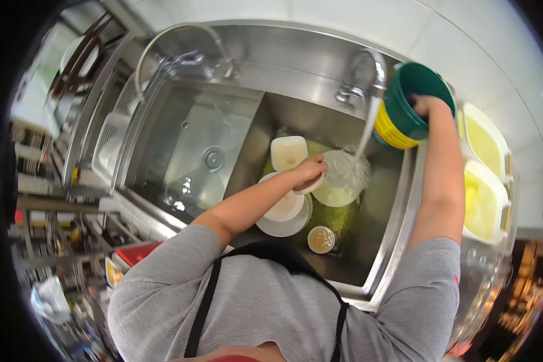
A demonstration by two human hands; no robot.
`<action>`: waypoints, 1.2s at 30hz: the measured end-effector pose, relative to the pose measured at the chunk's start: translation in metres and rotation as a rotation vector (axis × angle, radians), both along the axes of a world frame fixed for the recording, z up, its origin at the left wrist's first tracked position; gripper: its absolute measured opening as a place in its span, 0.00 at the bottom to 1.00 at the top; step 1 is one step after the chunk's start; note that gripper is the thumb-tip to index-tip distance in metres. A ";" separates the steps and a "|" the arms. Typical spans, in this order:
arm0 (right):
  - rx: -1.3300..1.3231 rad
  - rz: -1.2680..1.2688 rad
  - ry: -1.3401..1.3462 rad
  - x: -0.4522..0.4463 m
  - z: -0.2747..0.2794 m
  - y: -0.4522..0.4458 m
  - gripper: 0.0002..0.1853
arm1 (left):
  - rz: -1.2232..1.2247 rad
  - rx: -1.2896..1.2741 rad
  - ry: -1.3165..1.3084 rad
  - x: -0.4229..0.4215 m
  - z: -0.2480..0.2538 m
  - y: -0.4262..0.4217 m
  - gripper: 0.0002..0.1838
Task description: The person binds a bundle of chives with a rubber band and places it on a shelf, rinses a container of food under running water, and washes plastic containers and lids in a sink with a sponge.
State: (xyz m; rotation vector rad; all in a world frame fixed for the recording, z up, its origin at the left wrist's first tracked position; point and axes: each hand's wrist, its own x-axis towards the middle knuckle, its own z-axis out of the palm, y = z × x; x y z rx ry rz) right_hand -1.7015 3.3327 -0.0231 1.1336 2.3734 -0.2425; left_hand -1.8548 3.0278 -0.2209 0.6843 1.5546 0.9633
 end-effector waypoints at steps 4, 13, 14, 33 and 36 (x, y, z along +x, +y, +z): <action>-0.431 -0.321 -0.151 0.007 -0.048 0.061 0.36 | 0.010 0.019 0.177 -0.012 -0.015 -0.017 0.11; -0.433 -0.309 -0.170 -0.041 0.022 0.015 0.35 | 0.348 0.069 -0.330 -0.012 0.024 -0.058 0.36; -0.440 -0.307 -0.170 -0.042 0.020 0.016 0.34 | 0.354 0.083 -0.383 -0.014 0.034 -0.065 0.40; -0.175 -0.221 0.239 -0.048 0.017 0.001 0.23 | 0.361 0.000 -0.407 -0.032 0.061 -0.070 0.52; 0.375 0.014 0.709 -0.001 0.040 0.010 0.23 | 0.323 -0.015 -0.411 -0.037 0.073 -0.070 0.52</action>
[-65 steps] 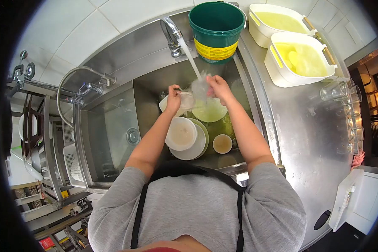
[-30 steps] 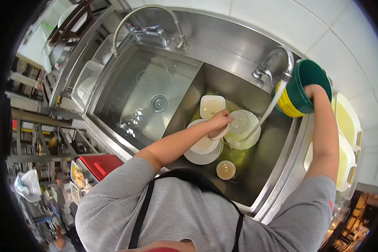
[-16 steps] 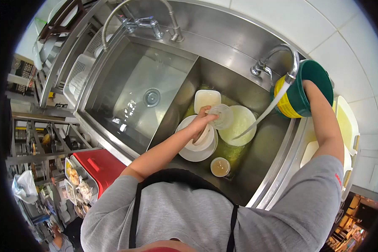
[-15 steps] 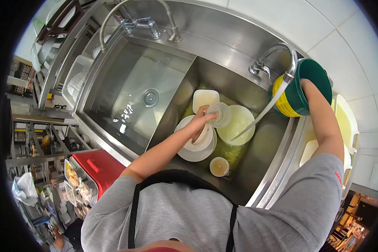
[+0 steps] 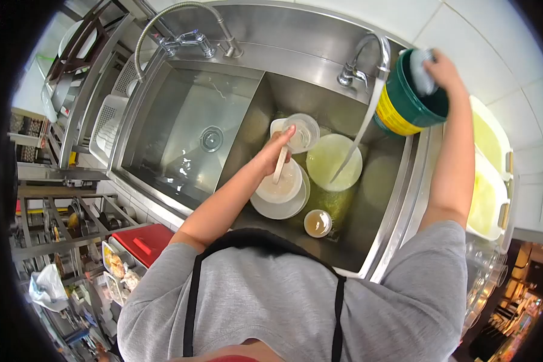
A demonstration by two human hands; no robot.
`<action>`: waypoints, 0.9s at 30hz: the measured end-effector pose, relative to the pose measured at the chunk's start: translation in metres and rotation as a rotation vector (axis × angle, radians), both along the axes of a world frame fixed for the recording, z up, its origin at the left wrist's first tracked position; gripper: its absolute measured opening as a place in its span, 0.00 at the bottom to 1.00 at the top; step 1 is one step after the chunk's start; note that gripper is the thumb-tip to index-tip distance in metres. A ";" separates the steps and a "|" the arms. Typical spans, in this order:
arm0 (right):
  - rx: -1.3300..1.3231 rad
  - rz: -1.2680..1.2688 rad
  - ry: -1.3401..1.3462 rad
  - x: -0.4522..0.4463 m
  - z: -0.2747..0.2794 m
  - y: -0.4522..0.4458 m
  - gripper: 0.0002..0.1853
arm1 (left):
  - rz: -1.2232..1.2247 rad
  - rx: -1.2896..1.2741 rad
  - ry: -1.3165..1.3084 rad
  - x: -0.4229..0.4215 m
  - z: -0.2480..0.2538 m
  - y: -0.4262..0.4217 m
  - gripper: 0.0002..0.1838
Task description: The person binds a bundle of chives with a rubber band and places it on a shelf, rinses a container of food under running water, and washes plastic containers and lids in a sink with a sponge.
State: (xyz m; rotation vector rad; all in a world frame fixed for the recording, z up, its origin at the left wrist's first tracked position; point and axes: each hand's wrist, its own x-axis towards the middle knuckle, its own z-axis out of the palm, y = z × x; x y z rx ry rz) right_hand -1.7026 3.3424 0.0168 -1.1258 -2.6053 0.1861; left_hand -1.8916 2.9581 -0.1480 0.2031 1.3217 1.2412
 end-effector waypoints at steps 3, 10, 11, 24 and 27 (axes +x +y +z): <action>-0.529 0.030 0.528 0.039 0.061 -0.085 0.23 | 0.014 0.007 0.029 0.004 0.001 -0.001 0.50; -0.603 0.117 0.522 0.017 -0.049 -0.253 0.26 | 0.005 0.123 1.213 0.027 0.018 -0.011 0.46; -0.730 0.071 0.576 0.016 -0.071 -0.260 0.24 | -0.009 0.131 1.220 0.023 0.028 -0.017 0.46; -1.204 0.119 1.002 -0.014 -0.107 -0.366 0.23 | -0.211 0.643 1.433 -0.002 0.072 -0.069 0.44; -1.154 0.200 0.945 -0.010 -0.104 -0.366 0.25 | -0.293 0.527 0.850 -0.010 0.076 -0.069 0.40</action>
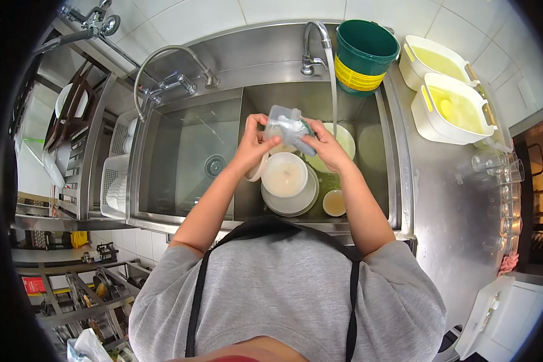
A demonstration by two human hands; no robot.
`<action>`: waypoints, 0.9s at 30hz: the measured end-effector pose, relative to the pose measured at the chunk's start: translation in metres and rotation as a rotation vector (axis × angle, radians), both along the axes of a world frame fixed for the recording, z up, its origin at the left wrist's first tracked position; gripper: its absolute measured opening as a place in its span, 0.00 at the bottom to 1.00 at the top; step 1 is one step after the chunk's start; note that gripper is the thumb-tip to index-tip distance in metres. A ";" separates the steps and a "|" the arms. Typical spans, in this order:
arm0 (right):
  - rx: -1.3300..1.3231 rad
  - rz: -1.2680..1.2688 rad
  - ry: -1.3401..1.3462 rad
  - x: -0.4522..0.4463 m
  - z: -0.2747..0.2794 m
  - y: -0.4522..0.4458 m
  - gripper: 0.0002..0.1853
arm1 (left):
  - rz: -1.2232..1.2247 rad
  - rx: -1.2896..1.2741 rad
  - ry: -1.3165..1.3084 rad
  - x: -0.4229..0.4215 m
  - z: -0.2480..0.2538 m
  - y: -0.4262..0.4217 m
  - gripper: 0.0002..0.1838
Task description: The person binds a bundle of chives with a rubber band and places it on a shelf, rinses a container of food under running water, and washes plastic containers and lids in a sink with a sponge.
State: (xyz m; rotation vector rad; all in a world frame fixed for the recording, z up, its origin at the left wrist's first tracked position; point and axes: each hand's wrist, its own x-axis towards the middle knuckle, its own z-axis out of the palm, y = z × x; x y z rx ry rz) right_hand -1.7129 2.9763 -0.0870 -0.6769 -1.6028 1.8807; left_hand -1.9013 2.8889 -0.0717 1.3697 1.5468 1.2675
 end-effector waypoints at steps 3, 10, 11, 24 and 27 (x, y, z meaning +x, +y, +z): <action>0.253 0.079 -0.050 -0.003 0.005 -0.011 0.25 | -0.011 -0.009 -0.306 0.002 0.019 0.003 0.37; 0.621 -0.054 -0.057 -0.016 0.005 -0.024 0.24 | -0.161 -0.298 -0.479 -0.019 0.022 0.018 0.31; 0.778 -0.169 -0.209 -0.018 0.007 -0.024 0.22 | -0.161 -0.294 -0.478 -0.018 0.018 0.019 0.31; -0.264 -0.356 0.030 -0.077 -0.042 0.090 0.18 | -0.127 -0.171 -1.884 -0.034 -0.126 -0.014 0.31; -0.397 -0.584 0.171 -0.093 -0.071 0.162 0.19 | -0.069 -0.178 -1.955 -0.038 -0.128 -0.020 0.31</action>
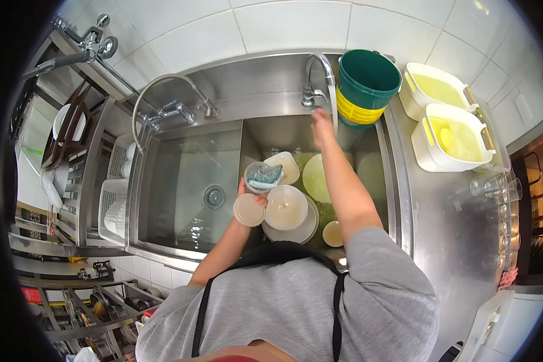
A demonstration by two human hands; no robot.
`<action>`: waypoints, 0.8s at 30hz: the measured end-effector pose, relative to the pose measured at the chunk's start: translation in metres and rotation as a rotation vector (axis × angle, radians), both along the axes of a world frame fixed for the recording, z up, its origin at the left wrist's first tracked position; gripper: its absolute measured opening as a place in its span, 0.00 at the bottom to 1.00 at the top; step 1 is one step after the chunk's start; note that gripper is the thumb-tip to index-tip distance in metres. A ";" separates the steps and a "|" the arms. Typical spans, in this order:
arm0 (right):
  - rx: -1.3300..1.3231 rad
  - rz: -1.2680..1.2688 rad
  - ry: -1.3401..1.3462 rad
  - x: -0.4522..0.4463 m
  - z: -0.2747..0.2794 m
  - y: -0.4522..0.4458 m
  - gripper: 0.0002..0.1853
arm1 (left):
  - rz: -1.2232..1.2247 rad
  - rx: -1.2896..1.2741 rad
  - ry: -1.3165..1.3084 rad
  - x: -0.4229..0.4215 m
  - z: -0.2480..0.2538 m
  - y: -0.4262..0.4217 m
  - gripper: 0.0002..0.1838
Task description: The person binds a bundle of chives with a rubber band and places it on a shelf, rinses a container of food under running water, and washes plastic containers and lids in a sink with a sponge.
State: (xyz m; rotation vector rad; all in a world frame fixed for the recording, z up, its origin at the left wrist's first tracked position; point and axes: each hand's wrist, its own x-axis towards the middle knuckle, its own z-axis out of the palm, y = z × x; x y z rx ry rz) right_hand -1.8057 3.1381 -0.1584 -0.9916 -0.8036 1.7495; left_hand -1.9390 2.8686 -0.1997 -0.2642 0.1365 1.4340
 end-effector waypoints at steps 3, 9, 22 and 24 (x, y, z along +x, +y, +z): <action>-0.011 -0.286 0.127 -0.020 0.004 0.048 0.18 | -0.004 0.027 0.034 0.000 -0.004 0.000 0.30; 0.049 -0.243 0.255 -0.030 0.025 0.078 0.15 | -0.033 -0.003 0.120 0.002 0.004 0.019 0.29; 1.376 0.669 -0.826 0.039 0.083 -0.142 0.27 | -0.043 -0.141 0.631 0.005 0.076 0.059 0.23; 1.377 0.627 -0.758 0.038 0.080 -0.155 0.28 | -0.040 -0.129 0.752 0.020 0.091 0.056 0.22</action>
